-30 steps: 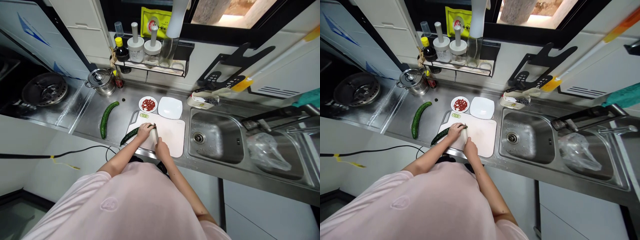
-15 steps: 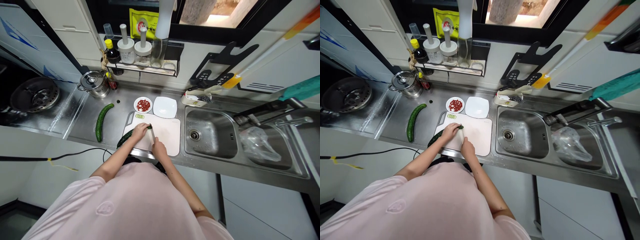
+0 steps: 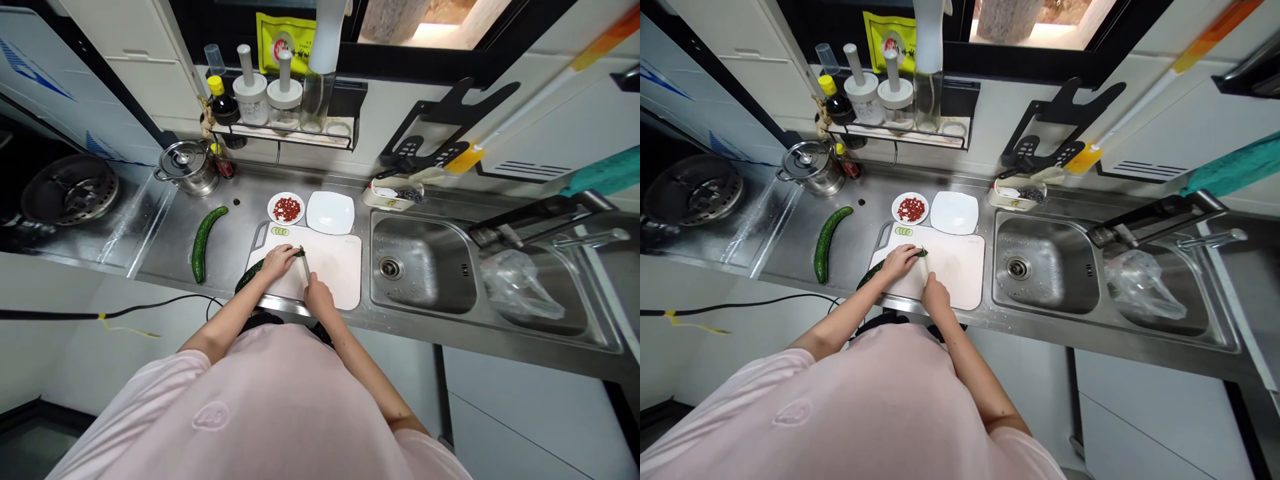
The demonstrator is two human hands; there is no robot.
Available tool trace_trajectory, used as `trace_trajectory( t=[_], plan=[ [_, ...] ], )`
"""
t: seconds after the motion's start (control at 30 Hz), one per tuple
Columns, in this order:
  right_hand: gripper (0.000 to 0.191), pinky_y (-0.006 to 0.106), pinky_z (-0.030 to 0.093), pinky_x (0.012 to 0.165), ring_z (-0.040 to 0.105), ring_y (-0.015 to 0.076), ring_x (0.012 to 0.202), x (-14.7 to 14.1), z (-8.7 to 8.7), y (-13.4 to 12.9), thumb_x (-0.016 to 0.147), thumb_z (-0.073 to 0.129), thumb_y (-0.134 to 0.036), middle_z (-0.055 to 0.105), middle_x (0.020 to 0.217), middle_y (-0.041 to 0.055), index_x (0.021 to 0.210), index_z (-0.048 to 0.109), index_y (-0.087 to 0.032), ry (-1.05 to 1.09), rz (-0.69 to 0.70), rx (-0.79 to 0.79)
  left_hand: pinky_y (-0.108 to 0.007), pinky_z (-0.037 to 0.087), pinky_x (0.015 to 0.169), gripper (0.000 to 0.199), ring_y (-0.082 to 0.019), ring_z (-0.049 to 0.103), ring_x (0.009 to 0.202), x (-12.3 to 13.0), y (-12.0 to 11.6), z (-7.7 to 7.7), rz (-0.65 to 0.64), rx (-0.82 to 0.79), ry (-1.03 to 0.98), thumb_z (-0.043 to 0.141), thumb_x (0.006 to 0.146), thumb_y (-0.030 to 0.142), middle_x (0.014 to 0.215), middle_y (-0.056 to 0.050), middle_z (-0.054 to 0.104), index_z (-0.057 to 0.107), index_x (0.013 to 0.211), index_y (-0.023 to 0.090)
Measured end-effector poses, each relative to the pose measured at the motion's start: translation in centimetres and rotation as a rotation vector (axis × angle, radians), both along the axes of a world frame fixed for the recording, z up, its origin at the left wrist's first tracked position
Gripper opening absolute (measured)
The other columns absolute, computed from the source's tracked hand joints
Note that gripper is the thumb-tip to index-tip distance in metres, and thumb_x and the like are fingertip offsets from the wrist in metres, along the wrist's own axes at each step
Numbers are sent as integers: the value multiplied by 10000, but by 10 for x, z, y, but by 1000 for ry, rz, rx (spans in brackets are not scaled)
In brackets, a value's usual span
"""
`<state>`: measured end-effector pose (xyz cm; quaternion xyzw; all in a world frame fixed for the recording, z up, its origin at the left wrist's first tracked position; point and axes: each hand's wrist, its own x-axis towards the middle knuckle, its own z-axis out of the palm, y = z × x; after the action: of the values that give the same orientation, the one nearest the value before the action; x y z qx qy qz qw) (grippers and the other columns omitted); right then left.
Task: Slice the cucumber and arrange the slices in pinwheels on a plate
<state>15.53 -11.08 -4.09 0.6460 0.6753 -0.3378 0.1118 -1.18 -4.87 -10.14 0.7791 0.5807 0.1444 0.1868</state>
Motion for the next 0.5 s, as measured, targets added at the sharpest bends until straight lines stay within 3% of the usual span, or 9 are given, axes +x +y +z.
trace_trajectory(
  t=[0.27,0.4,0.5],
  plan=[
    [228,278,361,641,612,233,845,1,-3,1,890,358,-117,636,895,127,1113,390,-144,-1,-8,2,-312,408,946,370,-193,499,1110,3,0,15,20,-74,22,481,890,288,1202,-46,567,553,1253,291],
    [212,273,347,622,609,227,817,3,-4,0,890,362,-123,633,879,121,1098,393,-148,5,1,19,-344,414,917,510,-240,513,1093,-12,-4,28,133,-170,140,585,811,367,1174,-78,577,496,1303,269],
    [213,269,326,593,597,219,773,5,-6,0,880,360,-122,631,866,117,1089,394,-147,14,7,35,-349,428,875,532,-254,560,1015,-29,-6,33,193,-302,222,646,733,370,1118,-86,604,549,1243,255]
  ],
)
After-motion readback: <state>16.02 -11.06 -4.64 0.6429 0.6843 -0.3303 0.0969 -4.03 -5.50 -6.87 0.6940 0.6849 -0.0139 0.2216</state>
